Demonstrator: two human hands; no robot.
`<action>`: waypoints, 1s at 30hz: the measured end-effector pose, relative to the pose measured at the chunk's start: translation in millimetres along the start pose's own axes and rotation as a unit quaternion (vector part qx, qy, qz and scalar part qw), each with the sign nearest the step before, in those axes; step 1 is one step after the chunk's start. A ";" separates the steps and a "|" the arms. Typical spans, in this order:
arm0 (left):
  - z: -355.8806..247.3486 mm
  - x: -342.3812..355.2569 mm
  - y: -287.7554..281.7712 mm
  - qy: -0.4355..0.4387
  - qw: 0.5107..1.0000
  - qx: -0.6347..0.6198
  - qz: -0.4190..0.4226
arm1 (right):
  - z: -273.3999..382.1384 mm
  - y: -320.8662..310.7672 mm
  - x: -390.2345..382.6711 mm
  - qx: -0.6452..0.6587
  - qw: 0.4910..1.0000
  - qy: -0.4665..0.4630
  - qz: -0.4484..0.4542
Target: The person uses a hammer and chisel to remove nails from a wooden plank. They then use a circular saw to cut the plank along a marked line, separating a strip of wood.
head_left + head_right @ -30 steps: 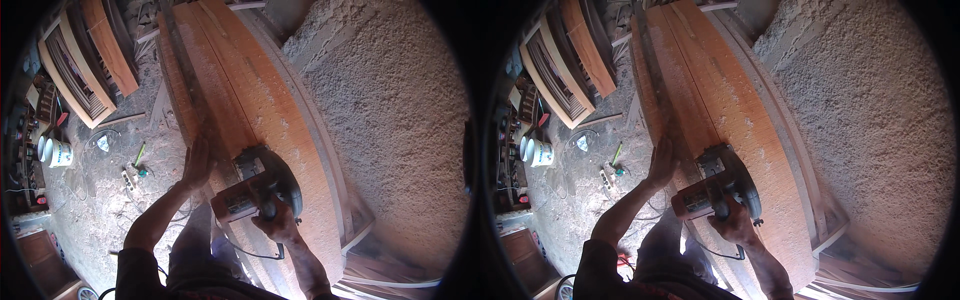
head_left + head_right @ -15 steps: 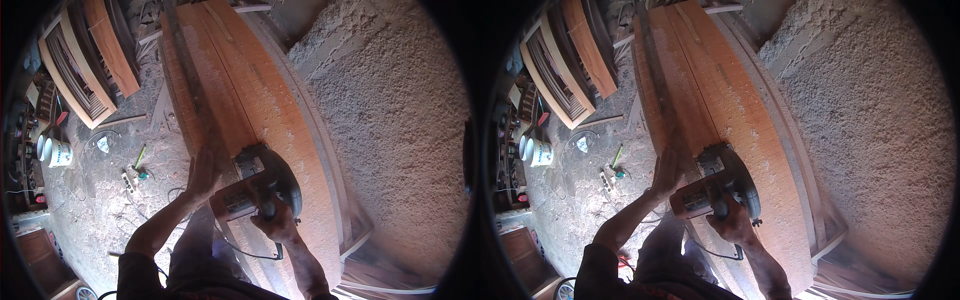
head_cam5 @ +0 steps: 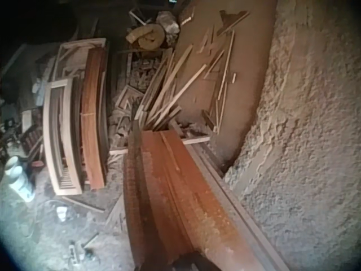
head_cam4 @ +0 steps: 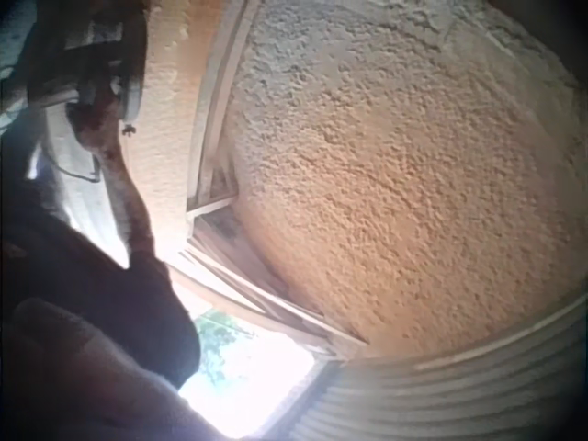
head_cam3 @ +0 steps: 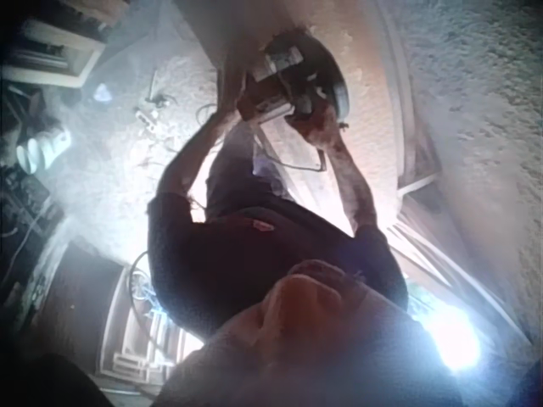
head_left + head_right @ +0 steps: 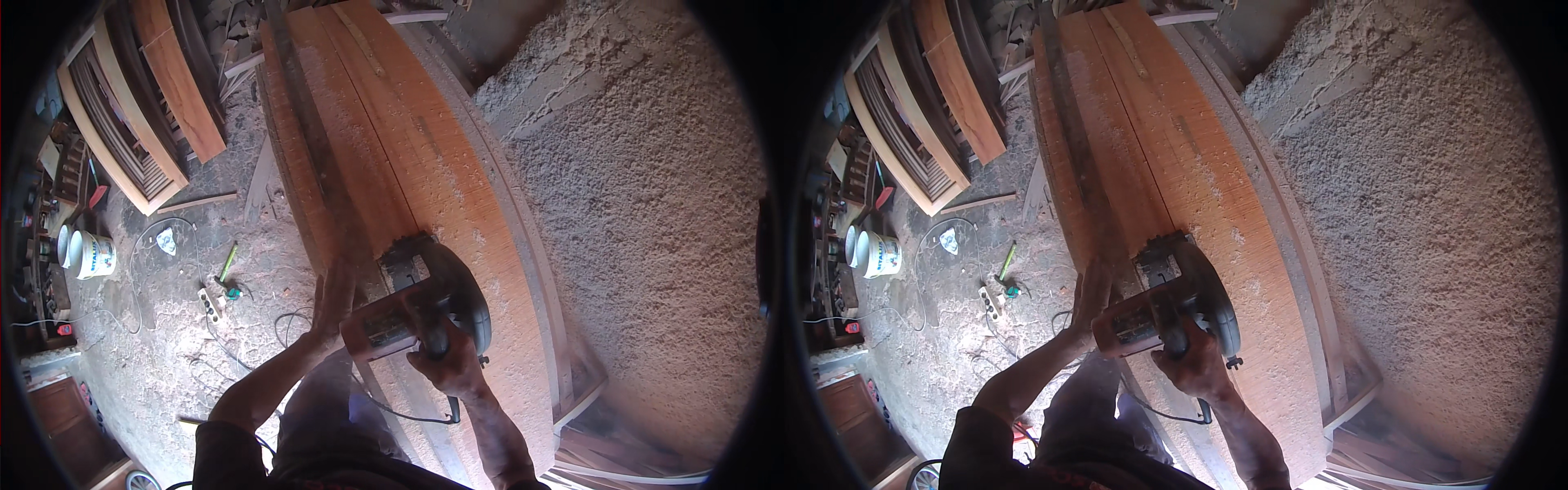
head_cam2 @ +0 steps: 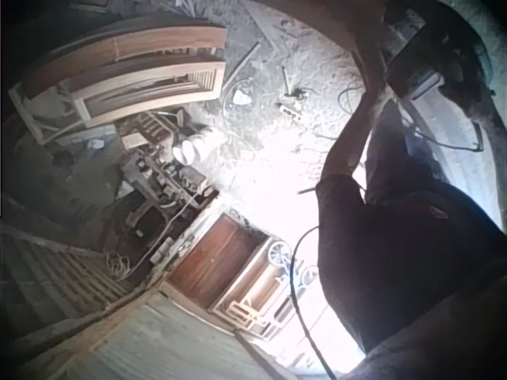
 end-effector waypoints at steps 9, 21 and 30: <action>-25.3 -2.7 -16.5 0.087 0.996 0.032 -0.011 | 4.4 3.6 22.4 -0.020 1.000 0.003 -0.001; 59.4 103.1 -88.9 -0.005 0.995 0.099 -0.005 | 5.6 6.7 33.1 -0.039 0.996 0.071 0.028; 86.6 141.0 -82.9 0.006 0.997 0.052 0.060 | 10.6 5.6 33.1 -0.038 0.999 0.022 0.012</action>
Point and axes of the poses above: each hand's wrist, its own x-axis towards the middle knuckle, its own y-axis out of the palm, z = x × y, the point moved 10 cm from there along x, towards the middle knuckle, and after that the axes turned 1 degree about -z, right-handed, at the moved point
